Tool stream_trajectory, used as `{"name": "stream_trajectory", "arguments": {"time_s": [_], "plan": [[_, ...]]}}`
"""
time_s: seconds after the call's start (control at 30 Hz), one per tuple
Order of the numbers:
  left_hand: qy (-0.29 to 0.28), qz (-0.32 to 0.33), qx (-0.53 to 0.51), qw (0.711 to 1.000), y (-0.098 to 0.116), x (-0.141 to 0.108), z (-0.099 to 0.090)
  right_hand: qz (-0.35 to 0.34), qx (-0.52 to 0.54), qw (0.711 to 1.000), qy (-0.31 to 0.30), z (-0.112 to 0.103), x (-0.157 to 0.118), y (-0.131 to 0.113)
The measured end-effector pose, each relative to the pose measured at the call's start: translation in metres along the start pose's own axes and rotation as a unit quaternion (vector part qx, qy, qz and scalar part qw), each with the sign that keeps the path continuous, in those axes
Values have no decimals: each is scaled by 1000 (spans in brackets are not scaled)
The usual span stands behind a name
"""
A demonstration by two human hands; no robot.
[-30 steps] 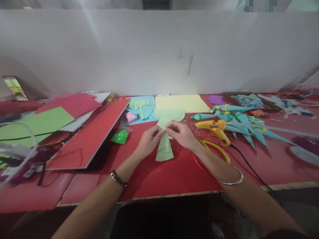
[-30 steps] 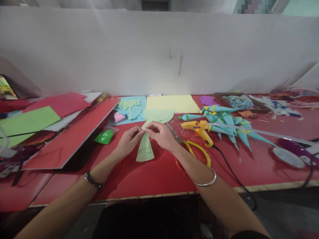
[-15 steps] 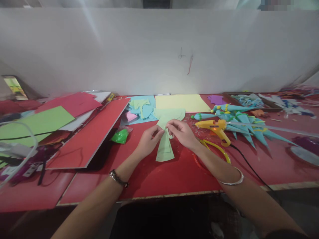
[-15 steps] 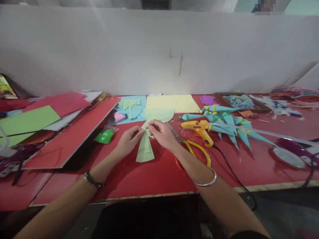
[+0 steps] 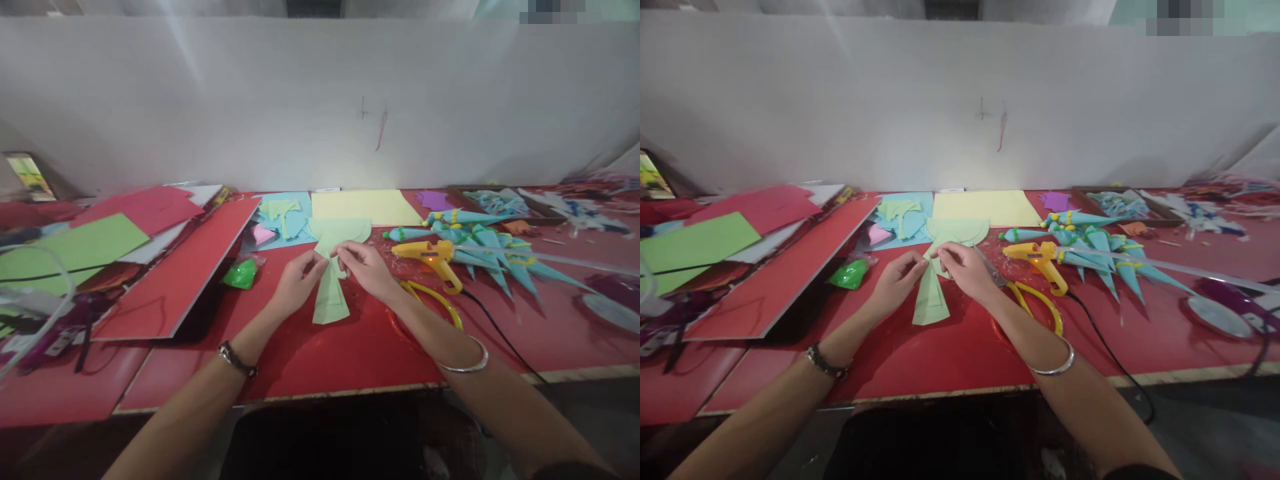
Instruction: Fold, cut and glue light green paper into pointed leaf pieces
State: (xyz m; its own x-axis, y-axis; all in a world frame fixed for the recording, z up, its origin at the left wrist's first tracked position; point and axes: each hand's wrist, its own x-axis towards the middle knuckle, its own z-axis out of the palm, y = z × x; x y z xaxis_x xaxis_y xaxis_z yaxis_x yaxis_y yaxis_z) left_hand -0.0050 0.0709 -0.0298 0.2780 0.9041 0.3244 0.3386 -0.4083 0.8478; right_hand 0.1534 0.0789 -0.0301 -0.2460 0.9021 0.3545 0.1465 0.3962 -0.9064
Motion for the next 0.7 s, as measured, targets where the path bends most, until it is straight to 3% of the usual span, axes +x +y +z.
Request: {"name": "stream_trajectory", "arguments": {"time_s": [0.7], "plan": [[1,3,11,1000,0,0,0,5,9,999,32,-1,0,-1]]}}
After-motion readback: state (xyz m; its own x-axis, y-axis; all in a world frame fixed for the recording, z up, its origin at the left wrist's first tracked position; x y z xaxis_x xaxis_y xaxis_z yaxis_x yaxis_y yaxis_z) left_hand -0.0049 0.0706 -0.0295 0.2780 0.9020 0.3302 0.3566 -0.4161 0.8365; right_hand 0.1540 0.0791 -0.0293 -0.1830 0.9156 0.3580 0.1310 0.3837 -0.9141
